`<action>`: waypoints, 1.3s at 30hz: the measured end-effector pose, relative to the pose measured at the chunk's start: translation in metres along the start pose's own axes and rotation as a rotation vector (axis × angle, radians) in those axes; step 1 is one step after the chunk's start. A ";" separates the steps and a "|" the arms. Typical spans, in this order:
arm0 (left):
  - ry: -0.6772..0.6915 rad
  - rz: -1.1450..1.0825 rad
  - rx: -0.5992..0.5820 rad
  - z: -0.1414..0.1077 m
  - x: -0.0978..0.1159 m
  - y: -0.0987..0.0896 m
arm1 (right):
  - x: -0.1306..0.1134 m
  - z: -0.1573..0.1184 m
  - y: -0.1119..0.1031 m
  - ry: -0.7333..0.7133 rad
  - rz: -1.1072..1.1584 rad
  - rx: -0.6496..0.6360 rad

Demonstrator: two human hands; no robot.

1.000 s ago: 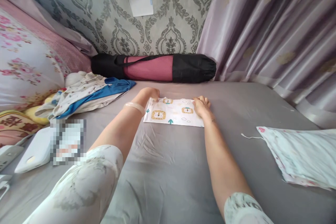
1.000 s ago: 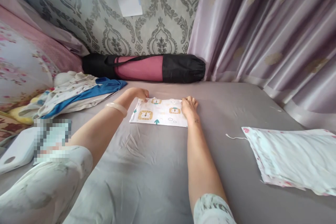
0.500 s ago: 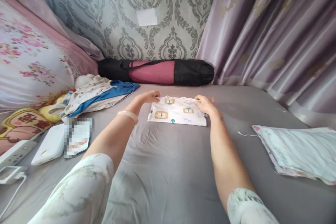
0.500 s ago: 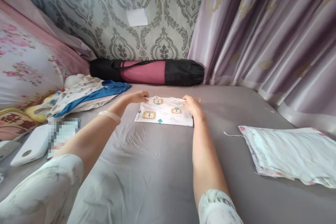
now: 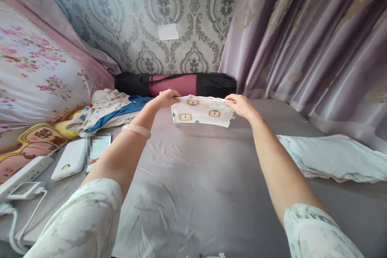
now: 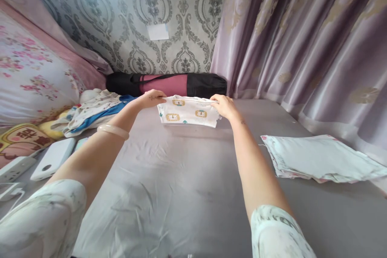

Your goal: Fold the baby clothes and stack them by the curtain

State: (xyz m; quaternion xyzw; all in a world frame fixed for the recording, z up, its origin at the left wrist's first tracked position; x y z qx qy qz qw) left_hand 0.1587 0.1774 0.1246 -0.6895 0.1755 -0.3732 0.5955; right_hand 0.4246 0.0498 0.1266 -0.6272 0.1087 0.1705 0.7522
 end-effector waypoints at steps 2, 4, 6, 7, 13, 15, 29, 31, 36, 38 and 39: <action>-0.024 0.083 0.100 -0.009 0.004 -0.004 | -0.006 -0.006 -0.002 -0.048 -0.029 0.066; -0.015 0.153 0.152 -0.017 0.008 0.003 | -0.010 -0.015 0.005 -0.090 -0.062 0.089; 0.013 0.191 0.168 -0.028 0.011 0.017 | -0.012 -0.028 0.018 -0.124 -0.094 0.083; 0.033 0.200 0.169 -0.034 0.012 0.025 | -0.012 -0.035 0.025 -0.138 -0.108 0.073; 0.166 0.196 0.150 -0.082 0.025 0.072 | -0.015 -0.080 0.062 -0.205 -0.176 0.006; 0.185 0.196 0.140 -0.095 0.028 0.084 | -0.018 -0.092 0.070 -0.211 -0.204 -0.009; 0.174 0.203 -0.060 -0.128 0.043 0.131 | -0.025 -0.135 0.111 -0.197 -0.264 -0.177; 0.163 0.203 -0.089 -0.132 0.043 0.134 | -0.026 -0.138 0.112 -0.196 -0.261 -0.199; 0.086 0.111 -0.148 -0.131 0.042 0.133 | -0.027 -0.131 0.108 -0.114 -0.219 -0.258; 0.012 0.071 -0.120 -0.122 0.041 0.128 | -0.029 -0.119 0.106 -0.048 -0.215 -0.268; -0.032 0.060 -0.085 -0.116 0.042 0.126 | -0.031 -0.111 0.106 -0.015 -0.216 -0.262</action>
Point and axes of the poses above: each hand's wrist, its own z-axis towards the middle knuckle, its own y-axis out of the palm, x = y × z, the point moved 9 cm from there along z, towards the middle knuckle, and after that the axes turned 13 degrees about -x, right-handed, at the moved point
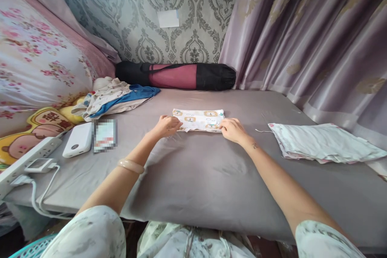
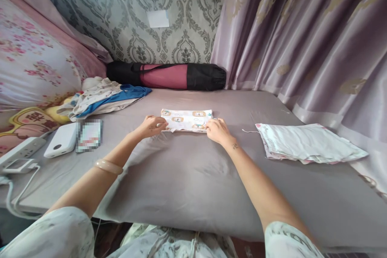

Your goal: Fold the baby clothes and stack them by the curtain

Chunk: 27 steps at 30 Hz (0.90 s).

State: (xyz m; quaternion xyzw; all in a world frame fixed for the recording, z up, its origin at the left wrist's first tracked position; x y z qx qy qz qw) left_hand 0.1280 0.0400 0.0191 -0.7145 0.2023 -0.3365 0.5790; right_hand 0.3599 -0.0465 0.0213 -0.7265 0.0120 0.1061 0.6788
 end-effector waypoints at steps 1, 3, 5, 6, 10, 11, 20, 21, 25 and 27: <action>-0.044 -0.008 0.040 0.007 0.001 -0.003 | -0.003 0.008 -0.003 0.030 0.003 0.010; -0.117 -0.011 0.111 0.022 0.007 -0.005 | -0.013 0.027 -0.006 0.064 0.009 0.042; -0.153 0.002 0.112 0.040 0.018 0.002 | -0.028 0.048 -0.004 0.046 0.008 0.051; -0.145 0.017 0.095 0.049 0.025 0.007 | -0.035 0.058 0.001 0.037 0.003 0.038; -0.152 0.062 0.040 0.077 0.042 0.029 | -0.047 0.086 0.025 0.024 -0.014 -0.063; -0.150 0.065 0.026 0.082 0.044 0.034 | -0.046 0.089 0.031 0.029 -0.013 -0.089; -0.186 0.036 -0.057 0.090 0.031 0.050 | -0.026 0.094 0.047 0.046 0.024 -0.139; -0.195 0.028 -0.049 0.089 0.029 0.049 | -0.021 0.094 0.047 0.062 0.021 -0.130; -0.232 0.017 -0.006 0.084 0.014 0.043 | -0.001 0.091 0.046 0.157 0.021 -0.102; -0.251 0.035 0.008 0.081 0.007 0.041 | 0.008 0.089 0.046 0.209 0.032 -0.091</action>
Point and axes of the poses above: each hand's wrist, its own z-axis towards the middle knuckle, its own y-axis out of the palm, x = y × z, the point moved 9 cm from there along z, towards the middle knuckle, and after that the axes turned 13 degrees about -x, right-handed, at the moved point
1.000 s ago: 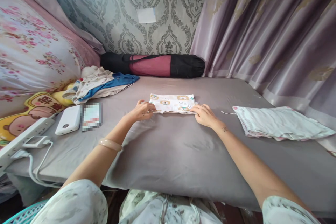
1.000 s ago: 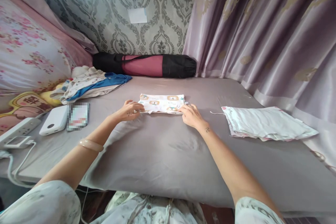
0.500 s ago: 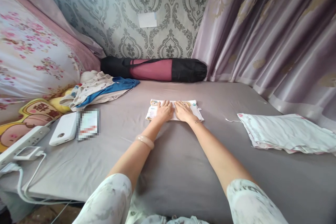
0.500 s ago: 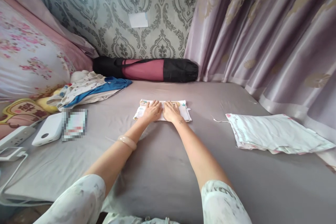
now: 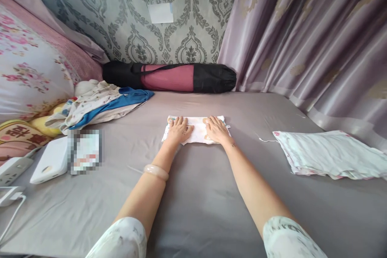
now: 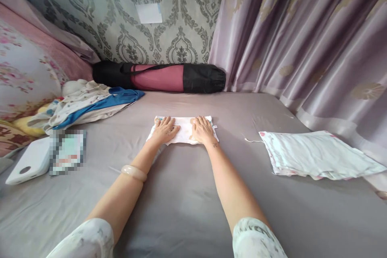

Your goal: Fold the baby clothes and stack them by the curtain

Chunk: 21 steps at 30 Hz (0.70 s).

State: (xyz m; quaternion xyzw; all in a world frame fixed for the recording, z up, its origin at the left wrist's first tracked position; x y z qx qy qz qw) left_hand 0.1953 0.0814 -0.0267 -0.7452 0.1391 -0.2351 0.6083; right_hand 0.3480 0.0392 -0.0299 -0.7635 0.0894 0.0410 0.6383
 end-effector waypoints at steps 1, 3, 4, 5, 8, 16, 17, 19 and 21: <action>-0.016 0.005 0.002 0.000 -0.004 0.000 | 0.004 0.000 0.000 0.024 0.010 0.005; -0.068 0.003 0.001 0.000 -0.014 0.000 | 0.010 -0.002 -0.001 0.072 0.032 0.015; -0.101 -0.003 0.002 0.000 -0.020 0.000 | 0.014 -0.002 -0.001 0.100 0.046 0.019; -0.132 -0.010 0.004 0.000 -0.025 0.001 | 0.017 -0.003 -0.001 0.127 0.061 0.022; -0.180 -0.016 0.010 -0.001 -0.034 0.003 | 0.024 -0.006 -0.002 0.190 0.094 0.026; -0.153 -0.016 0.025 -0.005 -0.032 -0.005 | 0.025 -0.007 -0.005 0.168 0.126 -0.001; -0.138 -0.007 0.057 -0.007 -0.031 -0.010 | 0.024 -0.008 -0.008 0.155 0.121 0.013; -0.117 0.017 0.123 -0.009 -0.030 -0.019 | 0.021 -0.009 -0.014 0.123 0.090 0.059; -0.132 0.023 0.117 -0.009 -0.034 -0.019 | 0.019 -0.010 -0.016 0.111 0.055 0.076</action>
Point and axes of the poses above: each hand's wrist, its own z-axis towards the middle knuckle, its own y-axis out of the palm, x = y × z, the point moved 9 cm from there along z, towards the middle knuckle, and after that the axes turned 13 degrees about -x, right-handed, at the moved point
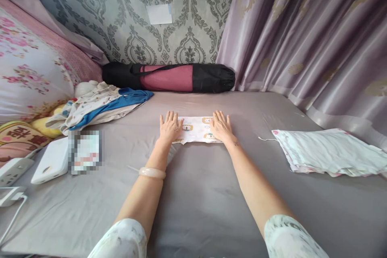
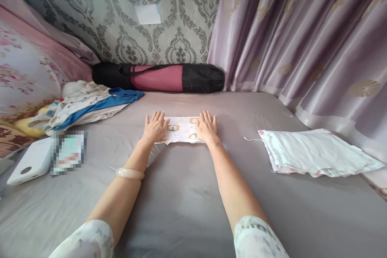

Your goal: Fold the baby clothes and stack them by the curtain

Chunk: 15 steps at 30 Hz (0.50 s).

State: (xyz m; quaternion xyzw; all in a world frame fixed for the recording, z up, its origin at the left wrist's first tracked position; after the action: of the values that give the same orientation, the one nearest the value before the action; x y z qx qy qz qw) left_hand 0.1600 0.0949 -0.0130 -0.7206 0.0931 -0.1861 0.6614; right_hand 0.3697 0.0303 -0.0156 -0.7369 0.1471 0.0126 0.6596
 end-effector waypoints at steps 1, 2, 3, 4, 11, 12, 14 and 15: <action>-0.022 -0.004 -0.033 0.001 -0.004 0.004 | 0.001 0.000 0.002 0.011 -0.009 -0.018; -0.046 -0.009 -0.074 0.002 -0.007 0.009 | 0.004 0.001 0.006 0.031 -0.013 -0.047; -0.067 -0.012 -0.111 0.003 -0.011 0.014 | 0.006 0.001 0.010 0.051 -0.015 -0.079; -0.080 -0.013 -0.134 0.003 -0.013 0.018 | 0.008 0.002 0.013 0.068 -0.017 -0.105; -0.086 -0.023 -0.157 0.005 -0.015 0.023 | 0.011 0.004 0.019 0.082 -0.039 -0.128; -0.088 -0.030 -0.155 0.005 -0.015 0.023 | 0.011 0.004 0.019 0.083 -0.043 -0.132; -0.091 -0.045 -0.155 0.005 -0.016 0.023 | 0.011 0.004 0.020 0.087 -0.051 -0.140; -0.092 -0.053 -0.157 0.005 -0.017 0.024 | 0.011 0.004 0.019 0.088 -0.056 -0.142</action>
State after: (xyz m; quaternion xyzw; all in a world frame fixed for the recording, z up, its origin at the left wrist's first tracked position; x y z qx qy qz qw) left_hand 0.1493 0.1030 -0.0392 -0.7802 0.0576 -0.1623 0.6014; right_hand 0.3767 0.0300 -0.0374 -0.7856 0.1541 -0.0277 0.5986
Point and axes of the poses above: each hand's wrist, its own z-axis towards the middle knuckle, its own y-axis out of the palm, x = y × z, the point moved 9 cm from there along z, towards the middle knuckle, and after that the axes turned 13 degrees about -x, right-handed, at the moved point
